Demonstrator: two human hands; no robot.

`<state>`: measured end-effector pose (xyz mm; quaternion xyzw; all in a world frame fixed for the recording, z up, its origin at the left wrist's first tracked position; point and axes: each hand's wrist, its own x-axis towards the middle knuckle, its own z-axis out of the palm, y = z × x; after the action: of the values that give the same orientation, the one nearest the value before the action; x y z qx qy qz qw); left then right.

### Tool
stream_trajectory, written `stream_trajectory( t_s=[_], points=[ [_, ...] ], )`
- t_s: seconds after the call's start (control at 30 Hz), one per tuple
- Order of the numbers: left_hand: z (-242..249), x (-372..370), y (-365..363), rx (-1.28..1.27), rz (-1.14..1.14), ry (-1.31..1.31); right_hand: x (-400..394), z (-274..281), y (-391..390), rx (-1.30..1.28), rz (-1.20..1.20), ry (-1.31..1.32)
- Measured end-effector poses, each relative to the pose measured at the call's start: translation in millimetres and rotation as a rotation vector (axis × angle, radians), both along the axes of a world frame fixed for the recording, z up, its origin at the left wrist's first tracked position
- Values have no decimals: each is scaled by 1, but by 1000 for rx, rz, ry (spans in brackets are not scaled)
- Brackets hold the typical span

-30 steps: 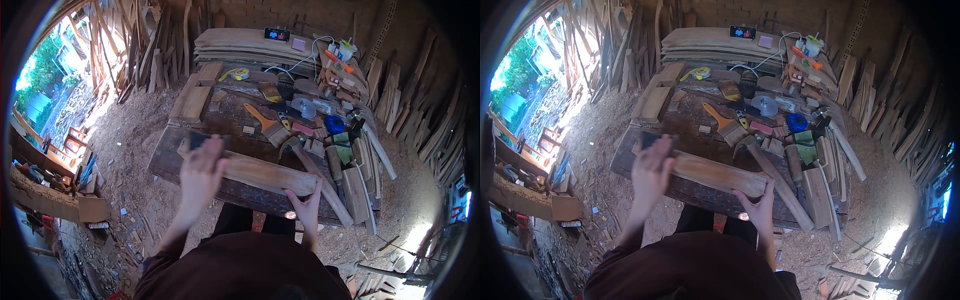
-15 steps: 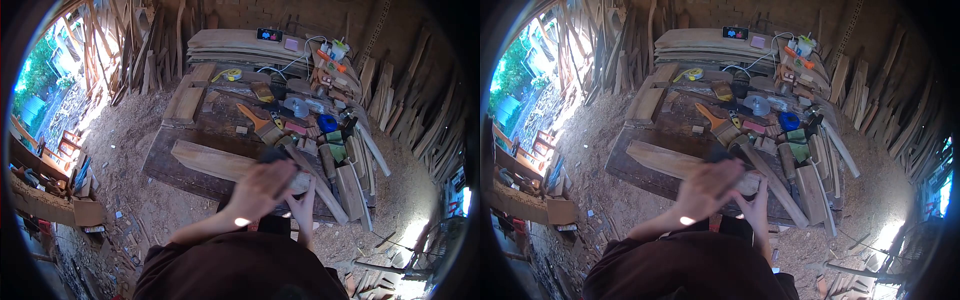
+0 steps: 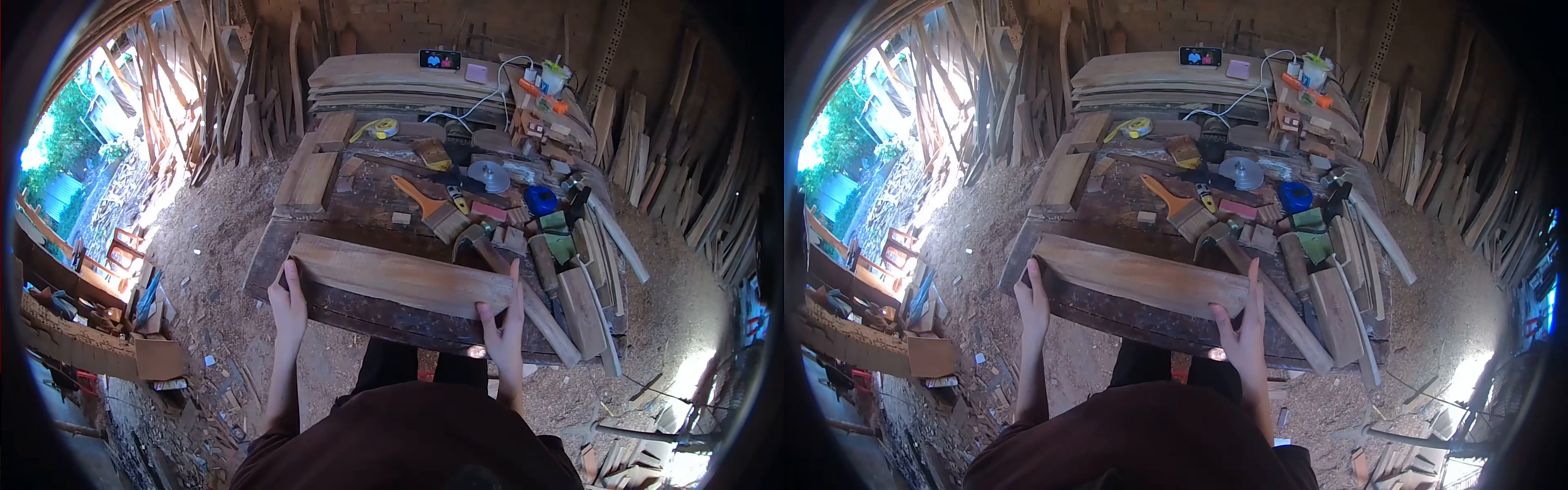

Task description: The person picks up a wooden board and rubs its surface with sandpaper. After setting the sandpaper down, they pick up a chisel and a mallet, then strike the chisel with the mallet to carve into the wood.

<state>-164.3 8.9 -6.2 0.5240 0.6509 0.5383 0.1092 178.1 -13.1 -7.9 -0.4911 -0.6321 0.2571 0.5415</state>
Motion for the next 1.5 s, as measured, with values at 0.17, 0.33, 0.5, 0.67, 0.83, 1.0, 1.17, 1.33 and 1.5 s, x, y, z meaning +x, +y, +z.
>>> stream_trajectory(
  t_s=[0.17,0.33,0.5,0.67,0.83,1.0,1.17,1.33,1.5],
  points=[
    [14,10,10,60,-73,-25,1,1,8,19,-81,-80],
    [17,12,8,121,-97,0,-2,-1,-1,-68,-87,63],
    [6,7,2,79,-84,59,-10,5,-4,-232,-120,55],
    [9,16,-2,-29,1,10,-16,-14,4,-191,-106,347],
    [16,28,10,22,-147,501,-10,-24,5,-341,-27,805],
    [16,99,-7,-80,-383,817,-10,-27,7,-332,-7,776],
    [8,202,-23,79,-643,786,-9,-22,6,-314,14,699],
    [9,226,-27,198,-743,684,-3,-11,-2,-392,98,981],
    [14,150,-27,73,-521,668,-2,-16,3,-372,194,835]
  ],
)
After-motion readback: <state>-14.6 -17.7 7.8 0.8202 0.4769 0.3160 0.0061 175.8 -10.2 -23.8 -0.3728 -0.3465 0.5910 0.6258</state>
